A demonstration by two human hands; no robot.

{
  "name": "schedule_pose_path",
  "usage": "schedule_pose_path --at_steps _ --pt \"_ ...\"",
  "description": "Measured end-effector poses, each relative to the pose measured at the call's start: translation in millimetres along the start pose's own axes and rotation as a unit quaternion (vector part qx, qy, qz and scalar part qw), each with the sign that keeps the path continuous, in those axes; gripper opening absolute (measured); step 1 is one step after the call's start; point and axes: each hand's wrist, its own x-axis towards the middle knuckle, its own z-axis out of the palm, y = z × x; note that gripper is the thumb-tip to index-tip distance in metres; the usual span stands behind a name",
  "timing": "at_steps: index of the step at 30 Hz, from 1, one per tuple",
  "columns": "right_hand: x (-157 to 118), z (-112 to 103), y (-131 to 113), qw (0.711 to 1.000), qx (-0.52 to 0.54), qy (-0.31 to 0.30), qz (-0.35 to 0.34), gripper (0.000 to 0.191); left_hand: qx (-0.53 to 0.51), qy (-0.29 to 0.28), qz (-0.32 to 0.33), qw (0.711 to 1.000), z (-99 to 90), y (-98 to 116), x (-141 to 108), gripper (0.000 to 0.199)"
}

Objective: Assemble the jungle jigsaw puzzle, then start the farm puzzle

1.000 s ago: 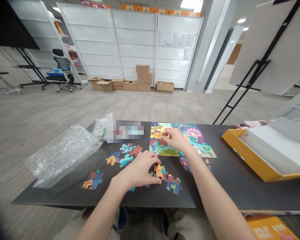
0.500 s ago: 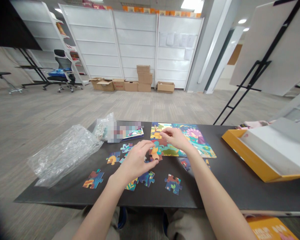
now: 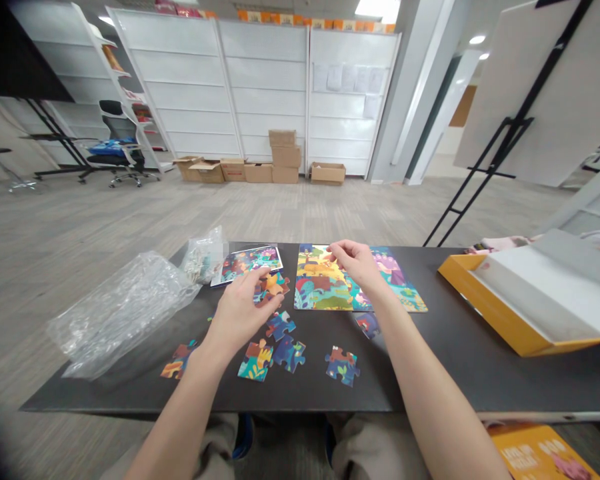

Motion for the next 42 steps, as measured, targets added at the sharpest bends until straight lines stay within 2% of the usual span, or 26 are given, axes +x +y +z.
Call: schedule_pose_path --at_steps 4,7,11,13,19,22,26,29,34,37,39,42 --pt "0 -1 0 1.000 0.020 0.008 0.004 0.038 0.029 -0.010 -0.008 0.999 -4.3 2 0 0.043" --pt "1 -1 1 0.999 0.032 0.008 0.005 0.037 0.001 -0.030 0.004 1.000 -6.2 5 0 0.036" --pt "1 1 1 0.999 0.035 0.008 0.007 0.036 -0.072 -0.150 0.088 0.982 -3.4 18 -5 0.036" --pt "1 0 0 0.999 0.043 0.010 0.009 0.037 -0.083 -0.191 0.122 0.970 0.2 26 -8 0.034" --pt "2 -25 -4 0.994 0.099 0.040 0.010 0.041 -0.095 -0.226 0.135 0.960 6.0 34 -7 0.033" --pt "2 -40 -3 0.991 0.134 0.005 0.021 0.042 -0.100 -0.245 0.127 0.956 5.4 32 -6 0.039" --pt "0 -44 -2 0.991 0.124 -0.041 0.025 0.043 -0.094 -0.248 0.129 0.956 8.9 33 -8 0.044" --pt "-4 -48 -7 0.991 0.116 -0.057 0.017 0.044 -0.078 -0.263 0.142 0.951 13.7 37 -10 0.045" --pt "-11 -72 -14 0.987 0.147 -0.064 0.020 0.049 -0.114 -0.287 0.152 0.939 15.4 39 -12 0.047" --pt "-10 -80 -10 0.987 0.148 -0.049 0.022 0.053 -0.148 -0.260 0.144 0.944 7.3 29 -7 0.030" --pt "-8 -77 -6 0.989 0.132 -0.055 0.028 0.052 -0.140 -0.206 0.103 0.963 -2.2 16 -1 0.024" --pt "-5 -64 -4 0.987 0.123 -0.096 0.039 0.047 -0.125 -0.128 0.023 0.984 -18.4 -8 5 0.025"
